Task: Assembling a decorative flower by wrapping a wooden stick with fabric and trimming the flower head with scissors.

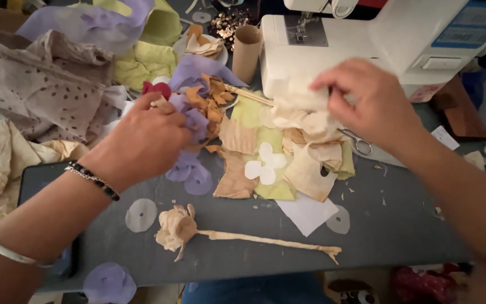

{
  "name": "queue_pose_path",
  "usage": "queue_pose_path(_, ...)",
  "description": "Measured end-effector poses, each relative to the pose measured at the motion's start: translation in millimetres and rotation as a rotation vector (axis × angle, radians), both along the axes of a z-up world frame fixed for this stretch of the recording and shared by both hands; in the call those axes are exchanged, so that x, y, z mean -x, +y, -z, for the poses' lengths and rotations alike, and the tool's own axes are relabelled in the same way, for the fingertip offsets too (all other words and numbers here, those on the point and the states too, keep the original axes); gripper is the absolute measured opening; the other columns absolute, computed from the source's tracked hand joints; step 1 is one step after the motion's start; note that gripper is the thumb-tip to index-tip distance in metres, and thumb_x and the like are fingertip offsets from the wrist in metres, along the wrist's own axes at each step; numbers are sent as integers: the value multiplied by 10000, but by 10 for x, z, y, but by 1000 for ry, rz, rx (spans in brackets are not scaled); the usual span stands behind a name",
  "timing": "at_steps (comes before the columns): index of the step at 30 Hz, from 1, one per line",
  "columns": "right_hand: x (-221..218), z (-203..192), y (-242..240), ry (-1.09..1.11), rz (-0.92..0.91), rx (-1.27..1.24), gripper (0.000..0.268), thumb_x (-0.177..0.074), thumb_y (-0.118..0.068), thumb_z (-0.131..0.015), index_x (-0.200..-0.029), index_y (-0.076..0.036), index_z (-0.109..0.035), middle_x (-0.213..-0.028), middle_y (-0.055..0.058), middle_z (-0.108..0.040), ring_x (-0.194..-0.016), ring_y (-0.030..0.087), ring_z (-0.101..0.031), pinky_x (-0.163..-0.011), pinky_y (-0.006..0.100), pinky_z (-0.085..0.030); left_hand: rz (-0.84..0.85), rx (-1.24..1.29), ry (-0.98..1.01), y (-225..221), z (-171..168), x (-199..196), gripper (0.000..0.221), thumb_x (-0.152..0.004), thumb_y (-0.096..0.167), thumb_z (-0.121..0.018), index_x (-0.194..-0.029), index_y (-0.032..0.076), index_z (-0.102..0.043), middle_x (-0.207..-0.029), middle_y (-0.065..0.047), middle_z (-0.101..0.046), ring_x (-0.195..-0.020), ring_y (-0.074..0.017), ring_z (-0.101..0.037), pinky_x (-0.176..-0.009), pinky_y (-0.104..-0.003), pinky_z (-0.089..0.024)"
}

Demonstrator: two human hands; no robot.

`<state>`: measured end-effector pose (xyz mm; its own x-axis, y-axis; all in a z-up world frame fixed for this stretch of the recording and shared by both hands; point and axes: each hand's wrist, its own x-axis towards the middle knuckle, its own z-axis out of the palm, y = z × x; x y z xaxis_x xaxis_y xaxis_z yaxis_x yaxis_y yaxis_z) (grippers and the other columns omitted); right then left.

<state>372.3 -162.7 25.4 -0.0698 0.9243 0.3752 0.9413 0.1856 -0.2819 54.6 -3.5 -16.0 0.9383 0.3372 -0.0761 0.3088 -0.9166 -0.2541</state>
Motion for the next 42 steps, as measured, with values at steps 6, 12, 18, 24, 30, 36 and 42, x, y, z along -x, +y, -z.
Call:
queue_pose_path(6, -230, 293, -184, -370, -35, 176, 237, -979, -96, -583, -1110, -165, -768, -1166, 100, -722, -704, 143, -683, -589, 292, -626, 201, -19, -236, -89, 105, -321, 219, -908, 110, -551, -991, 173, -743, -1091, -3, -714, -1136, -257, -617, -1099, -510, -425)
queue_pose_path(12, -287, 420, -382, -433, -16, 316, 226, -960, -181, -589, -1096, -229, -764, -1090, 5, -740, -851, 147, -710, -724, 359, -611, 314, -76, -304, -50, 392, -558, 141, -846, 31, -625, -844, 154, -692, -776, -13, -723, -864, -253, -656, -1084, -489, -438)
queue_pose_path(18, -234, 413, -428, -424, -46, 268, 253, -959, -149, -575, -1106, -210, -773, -1114, 11, -744, -791, 136, -718, -704, 358, -614, 292, 16, -287, -63, 396, -502, 221, -833, -34, -577, -932, 132, -684, -741, -19, -726, -760, -266, -703, -1127, -527, -400)
queue_pose_path(24, -189, 353, -395, -441, -99, 173, 237, -943, -121, -604, -1102, -178, -770, -1098, 44, -737, -865, 170, -706, -705, 370, -590, 290, 9, -281, 10, 407, -423, 243, -708, -52, -632, -711, 191, -647, -628, -24, -671, -622, -280, -672, -1082, -481, -413)
queue_pose_path(30, -81, 188, -262, -409, -77, 81, 247, -997, -27, -581, -1139, -137, -752, -1062, 70, -751, -800, 135, -687, -620, 275, -601, 373, 30, -380, -14, 393, -451, 246, -766, -31, -630, -672, 196, -635, -697, 24, -657, -823, -242, -628, -1049, -465, -437)
queue_pose_path(36, -15, 170, 31, -424, -138, -63, 308, -978, 4, -632, -1238, -106, -753, -1235, 169, -674, -1006, 257, -649, -791, 378, -555, 218, -122, -467, -95, 213, -562, 191, -885, -6, -510, -831, 101, -659, -839, -138, -665, -663, -242, -631, -766, -472, -505)
queue_pose_path(42, 545, -96, -46, 164, -177, 176, 713, -901, -385, -675, -1503, -73, -453, -1480, 176, -542, -1268, 305, -585, -1059, 446, -512, 44, 533, -690, -306, -190, -334, 153, -1022, 62, -435, -1024, 14, -580, -716, -110, -615, -606, -265, -544, -547, -391, -417)
